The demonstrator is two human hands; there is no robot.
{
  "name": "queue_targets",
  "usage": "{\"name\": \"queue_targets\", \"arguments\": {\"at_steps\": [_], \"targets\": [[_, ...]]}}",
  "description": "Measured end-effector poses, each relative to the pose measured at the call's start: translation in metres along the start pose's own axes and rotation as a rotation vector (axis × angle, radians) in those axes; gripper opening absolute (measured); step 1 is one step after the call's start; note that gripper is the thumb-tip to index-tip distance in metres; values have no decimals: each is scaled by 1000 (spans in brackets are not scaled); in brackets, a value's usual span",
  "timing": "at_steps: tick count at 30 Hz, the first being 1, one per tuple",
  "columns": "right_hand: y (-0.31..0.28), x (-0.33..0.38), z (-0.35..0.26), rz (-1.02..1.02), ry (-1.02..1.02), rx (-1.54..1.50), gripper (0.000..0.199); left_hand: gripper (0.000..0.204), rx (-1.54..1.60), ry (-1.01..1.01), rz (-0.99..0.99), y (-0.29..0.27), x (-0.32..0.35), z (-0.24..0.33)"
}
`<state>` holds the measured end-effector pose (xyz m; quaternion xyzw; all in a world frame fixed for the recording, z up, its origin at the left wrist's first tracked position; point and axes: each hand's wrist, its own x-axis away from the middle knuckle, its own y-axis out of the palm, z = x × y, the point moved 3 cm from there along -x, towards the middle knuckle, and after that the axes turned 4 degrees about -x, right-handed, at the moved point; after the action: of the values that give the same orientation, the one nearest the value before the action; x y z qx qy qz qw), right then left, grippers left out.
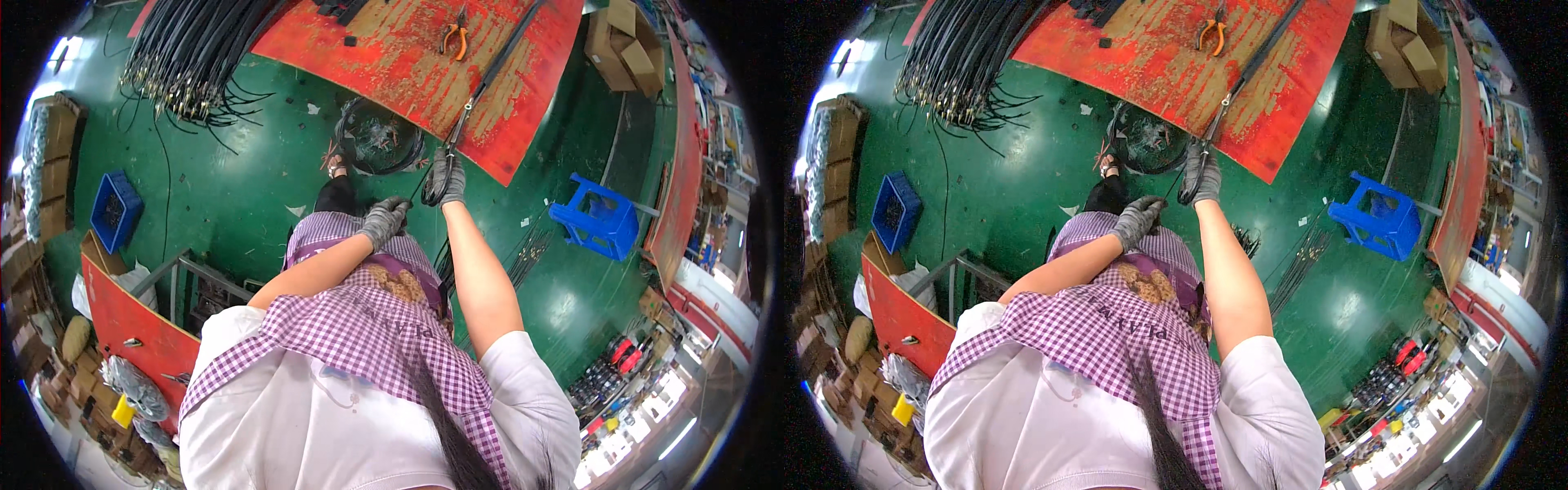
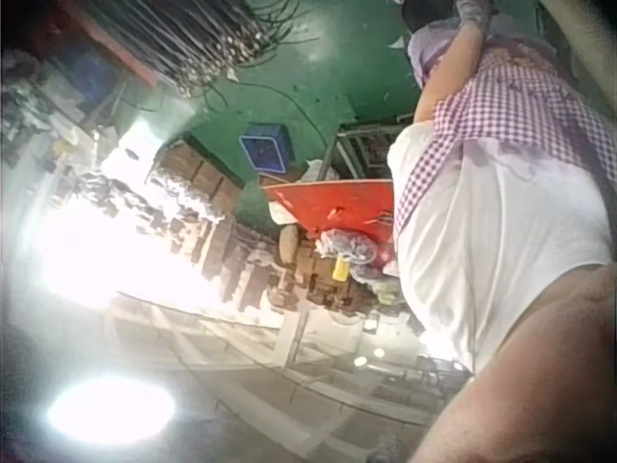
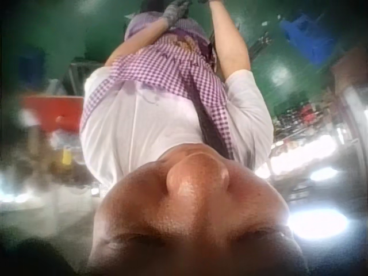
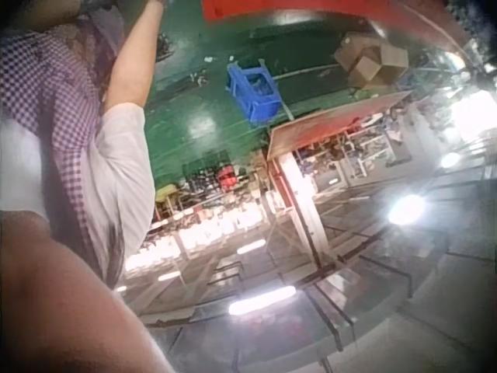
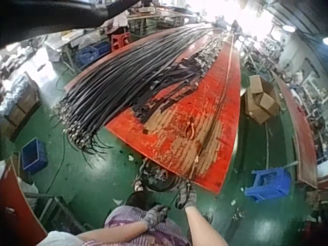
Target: The person strips the insulation from black cables using pliers and a knife, then cuts the wires to length. They repeat this process for multiple cables, placing the finished pieces on a red workbench in a factory setting.
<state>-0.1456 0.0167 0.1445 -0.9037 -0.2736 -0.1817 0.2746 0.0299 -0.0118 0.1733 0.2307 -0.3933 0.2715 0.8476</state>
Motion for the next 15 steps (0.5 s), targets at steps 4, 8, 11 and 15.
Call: {"name": "queue_targets", "arguments": {"at_steps": [4, 8, 11, 15], "targets": [[1, 22, -25, -77, 144, -122, 30, 17, 115, -22, 0, 0, 3, 0], [7, 10, -17, -76, 37, -256, 32, 17, 158, -52, -46, 11, 5, 1], [13, 18, -15, -86, 99, -489, 25, 15, 252, -131, -65, 17, 8, 2], [16, 16, -12, -78, 167, -573, 20, 17, 246, -168, -42, 13, 8, 3]]}}
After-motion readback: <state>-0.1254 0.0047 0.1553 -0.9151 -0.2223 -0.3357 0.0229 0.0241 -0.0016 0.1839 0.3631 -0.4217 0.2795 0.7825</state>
